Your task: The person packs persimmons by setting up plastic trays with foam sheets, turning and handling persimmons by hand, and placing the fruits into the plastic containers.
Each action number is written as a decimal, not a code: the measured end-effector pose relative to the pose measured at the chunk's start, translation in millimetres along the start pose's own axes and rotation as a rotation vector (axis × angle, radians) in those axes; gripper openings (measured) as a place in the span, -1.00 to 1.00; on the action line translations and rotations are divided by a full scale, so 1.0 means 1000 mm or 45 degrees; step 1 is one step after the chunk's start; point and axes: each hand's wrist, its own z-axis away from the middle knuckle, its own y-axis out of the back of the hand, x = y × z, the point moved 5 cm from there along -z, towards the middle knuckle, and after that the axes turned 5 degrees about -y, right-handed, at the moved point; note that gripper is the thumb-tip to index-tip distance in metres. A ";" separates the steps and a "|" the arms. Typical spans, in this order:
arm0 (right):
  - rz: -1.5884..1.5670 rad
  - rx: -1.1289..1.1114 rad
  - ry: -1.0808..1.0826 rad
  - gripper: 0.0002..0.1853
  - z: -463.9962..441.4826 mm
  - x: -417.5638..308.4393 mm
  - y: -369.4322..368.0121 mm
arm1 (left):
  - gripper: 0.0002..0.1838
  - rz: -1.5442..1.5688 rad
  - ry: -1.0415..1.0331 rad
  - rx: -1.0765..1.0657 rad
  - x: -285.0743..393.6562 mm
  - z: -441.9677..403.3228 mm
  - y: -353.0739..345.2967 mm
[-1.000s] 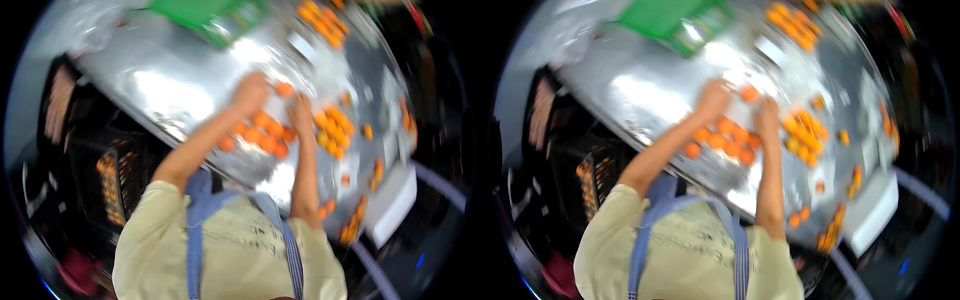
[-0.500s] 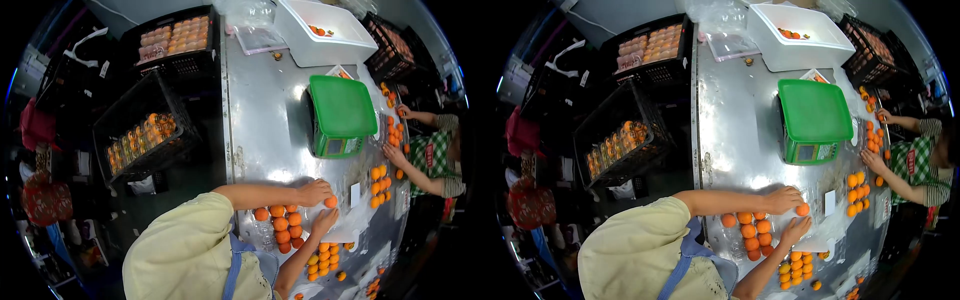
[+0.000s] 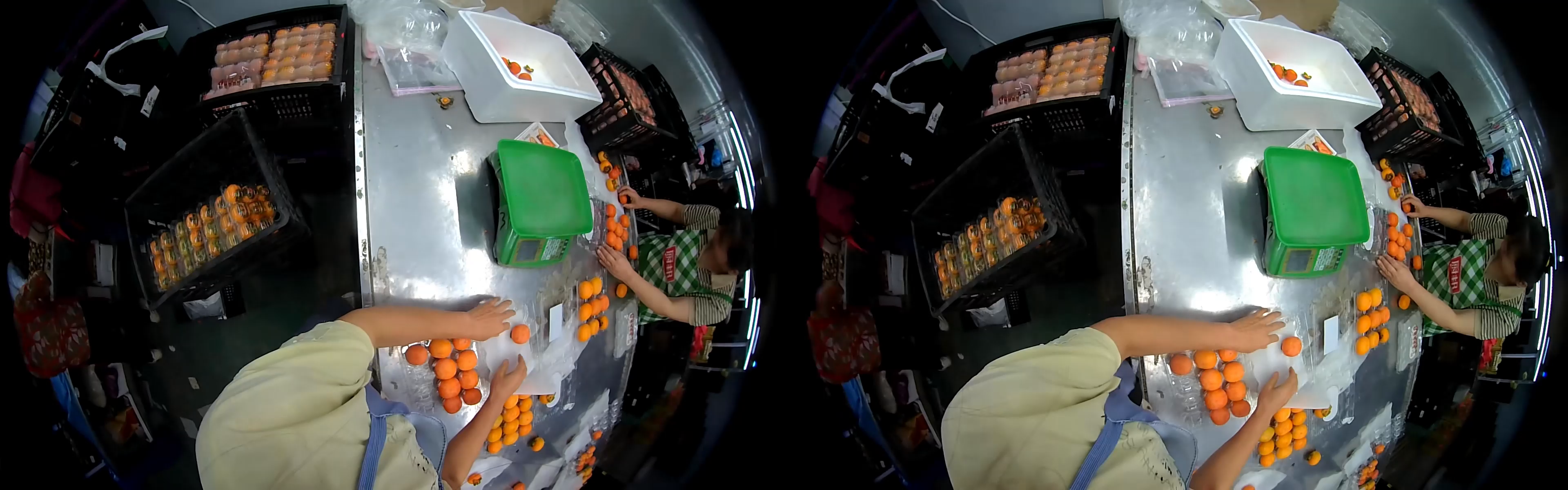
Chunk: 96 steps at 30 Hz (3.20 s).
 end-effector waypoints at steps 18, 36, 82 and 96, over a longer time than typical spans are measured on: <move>-1.056 1.276 -1.143 0.01 0.143 0.231 0.317 | -0.69 1.230 0.654 0.156 -0.075 0.057 -0.001; -0.640 0.390 -0.997 -0.60 0.154 0.137 0.145 | -0.66 0.441 0.405 -0.126 -0.108 0.042 -0.031; -2.323 0.088 -0.987 -0.50 0.108 -0.026 0.041 | -0.53 1.114 0.324 -0.027 0.107 0.055 0.042; -1.551 0.138 -0.807 -0.47 0.027 -0.045 0.068 | -0.42 2.418 0.982 0.019 0.073 -0.028 0.016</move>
